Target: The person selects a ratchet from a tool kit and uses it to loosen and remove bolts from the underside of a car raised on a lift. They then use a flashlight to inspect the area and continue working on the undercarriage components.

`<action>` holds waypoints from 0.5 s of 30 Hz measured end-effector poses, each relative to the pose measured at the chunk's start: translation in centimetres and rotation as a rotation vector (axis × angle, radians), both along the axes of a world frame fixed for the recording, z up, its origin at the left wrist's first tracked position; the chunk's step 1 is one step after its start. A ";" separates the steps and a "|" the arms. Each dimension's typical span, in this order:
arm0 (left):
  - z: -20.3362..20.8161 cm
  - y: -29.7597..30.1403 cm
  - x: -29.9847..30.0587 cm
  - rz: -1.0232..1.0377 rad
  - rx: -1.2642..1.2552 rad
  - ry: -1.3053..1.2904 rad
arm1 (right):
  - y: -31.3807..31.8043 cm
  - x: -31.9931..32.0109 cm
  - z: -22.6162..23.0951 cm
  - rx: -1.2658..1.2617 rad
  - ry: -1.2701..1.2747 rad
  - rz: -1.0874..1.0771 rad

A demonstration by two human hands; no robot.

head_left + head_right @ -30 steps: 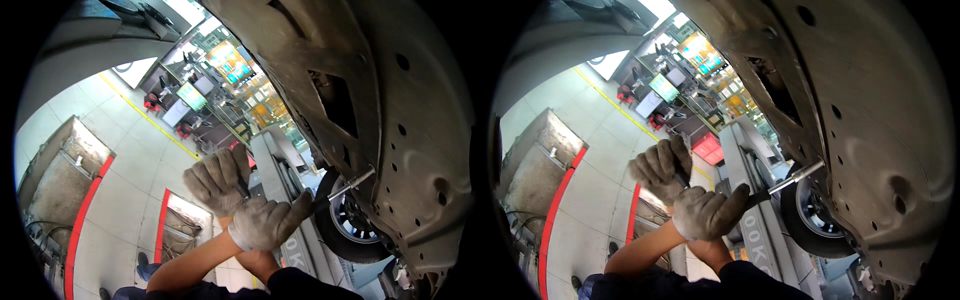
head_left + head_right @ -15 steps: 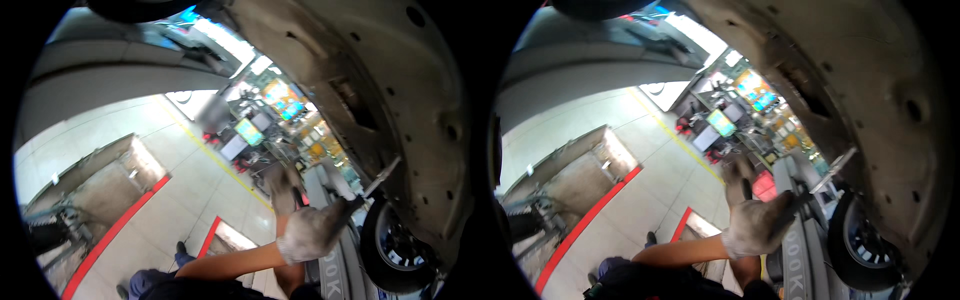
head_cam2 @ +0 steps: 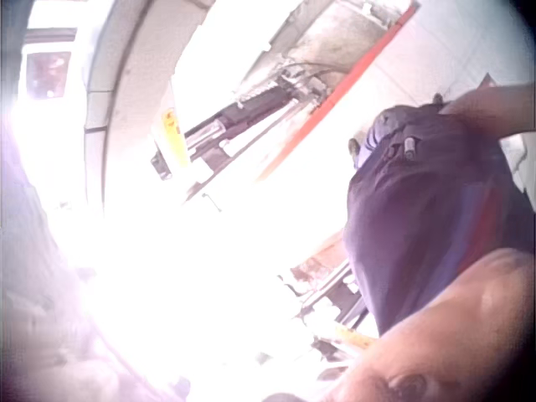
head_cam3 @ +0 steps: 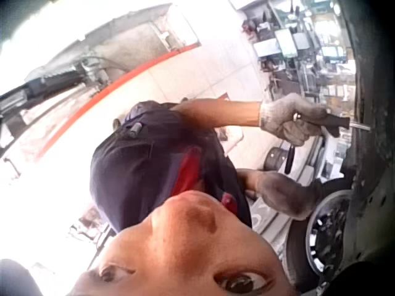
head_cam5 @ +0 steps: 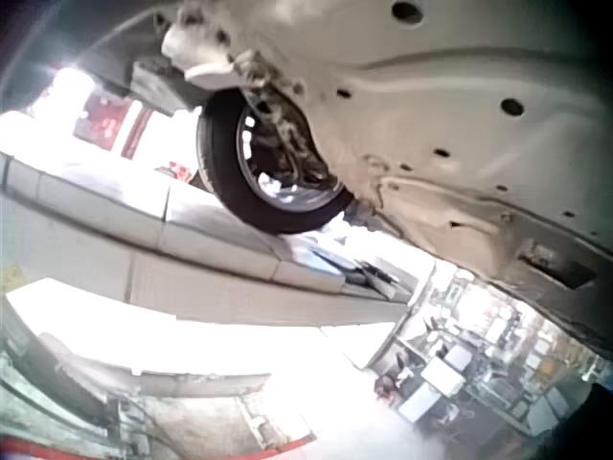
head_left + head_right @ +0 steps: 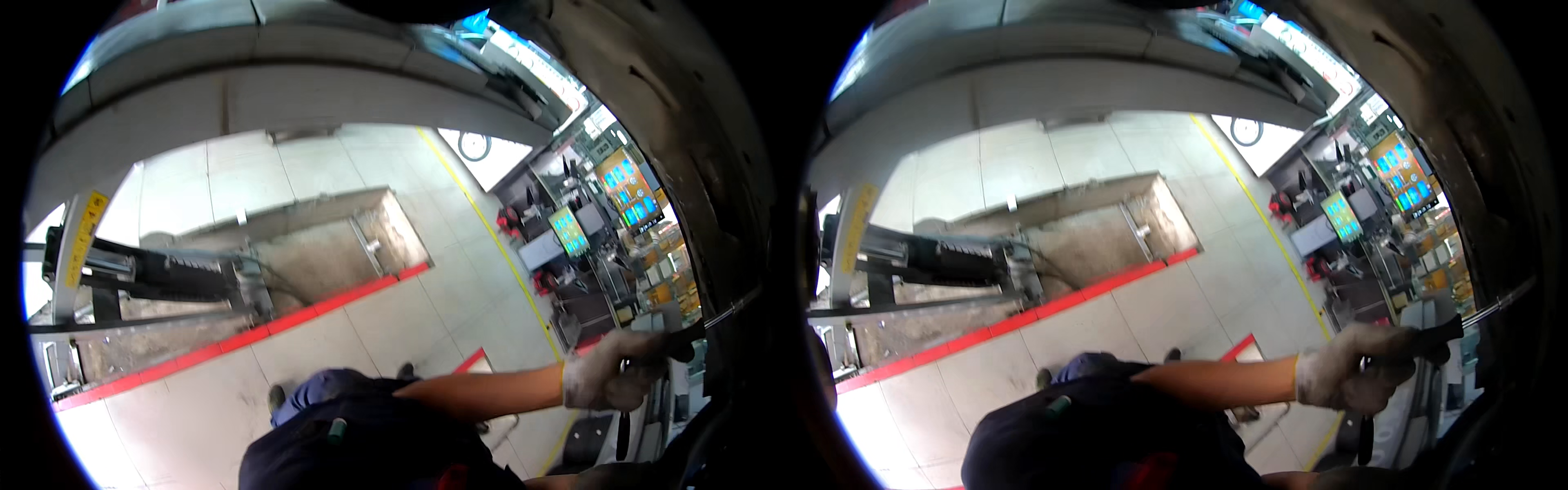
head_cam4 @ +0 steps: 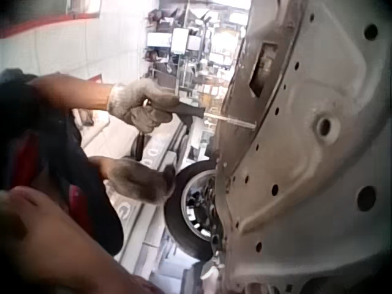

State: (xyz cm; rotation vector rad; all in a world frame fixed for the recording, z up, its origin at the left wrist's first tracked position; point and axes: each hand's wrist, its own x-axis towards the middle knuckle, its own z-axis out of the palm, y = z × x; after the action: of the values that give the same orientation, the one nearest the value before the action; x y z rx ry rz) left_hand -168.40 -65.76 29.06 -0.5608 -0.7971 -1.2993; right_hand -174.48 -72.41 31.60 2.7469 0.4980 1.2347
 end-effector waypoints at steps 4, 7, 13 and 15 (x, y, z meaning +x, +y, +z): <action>-0.1 1.9 2.5 0.864 0.151 -0.220 | -0.2 0.6 0.0 0.104 -0.064 -0.028; -1.3 -4.6 -1.0 1.956 0.265 -0.370 | 0.9 4.9 -3.8 0.280 0.225 0.203; -1.0 -2.7 -0.2 1.463 0.170 -0.184 | -1.3 5.2 -6.6 0.619 0.331 0.153; 0.1 0.7 4.4 0.798 -0.034 -0.117 | -1.2 -1.5 -2.3 0.597 -0.160 -0.090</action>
State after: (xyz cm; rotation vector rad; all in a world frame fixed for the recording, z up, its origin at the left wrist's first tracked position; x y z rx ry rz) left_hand -164.04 -65.02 29.20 -0.1496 -1.0030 -0.5830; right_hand -176.01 -73.66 29.34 3.0317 -0.0242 1.7998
